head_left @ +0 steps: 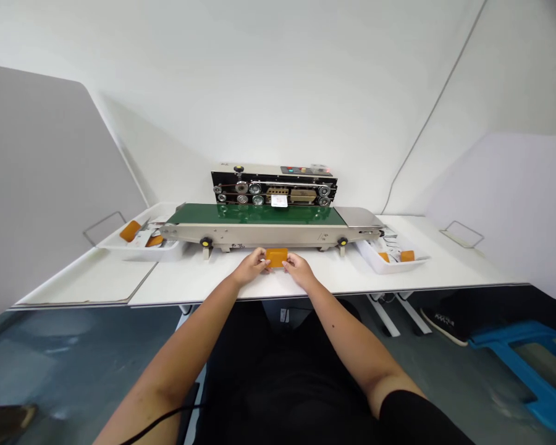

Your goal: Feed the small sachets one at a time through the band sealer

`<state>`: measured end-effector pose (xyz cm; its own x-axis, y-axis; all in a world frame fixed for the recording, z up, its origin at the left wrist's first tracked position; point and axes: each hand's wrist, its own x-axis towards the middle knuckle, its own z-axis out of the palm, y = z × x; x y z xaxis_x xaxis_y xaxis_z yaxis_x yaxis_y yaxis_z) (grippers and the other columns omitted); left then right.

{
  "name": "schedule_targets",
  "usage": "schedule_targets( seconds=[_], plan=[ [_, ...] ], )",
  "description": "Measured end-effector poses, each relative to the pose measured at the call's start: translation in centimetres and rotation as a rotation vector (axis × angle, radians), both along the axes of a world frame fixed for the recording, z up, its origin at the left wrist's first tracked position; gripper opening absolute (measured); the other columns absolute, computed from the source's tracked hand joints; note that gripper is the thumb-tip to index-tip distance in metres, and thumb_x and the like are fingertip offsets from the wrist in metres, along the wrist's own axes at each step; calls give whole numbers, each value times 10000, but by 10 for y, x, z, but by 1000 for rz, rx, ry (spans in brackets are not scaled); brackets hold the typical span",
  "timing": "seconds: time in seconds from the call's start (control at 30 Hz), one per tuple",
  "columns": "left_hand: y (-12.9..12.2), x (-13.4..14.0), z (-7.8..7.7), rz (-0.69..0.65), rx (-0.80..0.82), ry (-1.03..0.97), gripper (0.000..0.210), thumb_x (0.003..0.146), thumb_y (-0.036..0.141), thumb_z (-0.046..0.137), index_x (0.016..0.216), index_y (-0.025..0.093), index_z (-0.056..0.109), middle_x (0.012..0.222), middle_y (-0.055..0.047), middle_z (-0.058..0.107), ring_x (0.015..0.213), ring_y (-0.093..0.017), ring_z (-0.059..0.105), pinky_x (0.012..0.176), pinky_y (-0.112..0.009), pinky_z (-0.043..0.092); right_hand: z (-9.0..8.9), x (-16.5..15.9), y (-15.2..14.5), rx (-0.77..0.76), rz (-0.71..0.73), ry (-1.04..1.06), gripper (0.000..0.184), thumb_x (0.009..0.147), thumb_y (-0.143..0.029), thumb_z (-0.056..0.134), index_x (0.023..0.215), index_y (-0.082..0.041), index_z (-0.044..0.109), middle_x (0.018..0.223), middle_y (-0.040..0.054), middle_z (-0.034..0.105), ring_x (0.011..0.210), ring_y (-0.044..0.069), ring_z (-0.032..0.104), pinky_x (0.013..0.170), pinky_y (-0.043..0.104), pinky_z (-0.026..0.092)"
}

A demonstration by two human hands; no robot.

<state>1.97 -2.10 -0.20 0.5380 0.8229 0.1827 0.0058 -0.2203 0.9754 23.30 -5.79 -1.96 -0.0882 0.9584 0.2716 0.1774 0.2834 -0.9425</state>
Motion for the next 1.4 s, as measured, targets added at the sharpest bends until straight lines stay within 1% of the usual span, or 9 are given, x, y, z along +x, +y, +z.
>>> schedule_targets(
  seconds=[0.13,0.3,0.47,0.63,0.77,0.93,1.07,1.23,1.4],
  plan=[
    [-2,-2,1,-27,96,14,458,845,467,720,1108,205,451,1144,-96,647,766,-149,717,753,-348,597,37,36,8,37,-216,211,280,807,-424,614,1000,-222,598,748,-17,614,547,126,572,515,247,453],
    [-5,-2,4,-20,196,112,414,877,404,680,1173,199,474,1169,-111,639,779,-152,697,770,-353,581,123,143,48,215,-696,260,354,830,-337,583,1140,-169,621,667,-20,609,496,115,557,458,213,437],
    [-5,-2,6,-5,255,180,387,888,392,655,1183,199,495,1153,-111,657,761,-153,677,733,-330,561,167,204,106,-22,-847,168,254,769,-117,620,1020,-105,657,564,-22,583,476,118,574,469,215,499],
    [-4,-4,4,-1,272,195,378,892,394,649,1185,200,510,1158,-111,662,751,-145,661,694,-297,539,168,183,145,-159,-747,177,235,720,-128,731,941,-94,659,530,-19,558,478,137,574,458,241,521],
    [-4,-5,3,25,293,190,349,888,372,651,1165,199,530,1138,-104,671,742,-138,647,679,-280,526,166,177,140,-67,-793,122,309,756,-231,733,1042,-136,667,782,42,648,681,165,639,657,295,581],
    [-4,-4,4,38,308,215,343,887,389,636,1154,201,531,1134,-99,666,743,-140,637,683,-278,517,153,239,79,447,-1209,-256,386,802,-183,558,1178,-157,639,1191,110,589,941,187,609,957,353,493],
    [-5,-2,7,53,321,226,342,874,405,634,1131,200,540,1114,-89,668,730,-142,633,668,-274,507,127,321,9,342,-1470,-362,546,780,-107,445,1317,-150,539,1291,150,545,1112,236,582,992,388,459],
    [-8,1,13,62,335,254,322,871,440,628,1074,194,581,1067,-69,675,710,-141,618,641,-258,488,96,383,-39,-202,-1040,-570,344,722,-251,709,1055,-166,701,1097,170,685,1056,323,647,942,443,494],
    [-10,2,16,93,341,346,322,882,470,620,1024,180,626,762,-4,623,667,-148,578,624,-244,457,82,385,-19,-363,-554,-707,836,610,-490,867,1345,-203,592,1471,192,507,1342,376,487,1097,489,408]
  ],
)
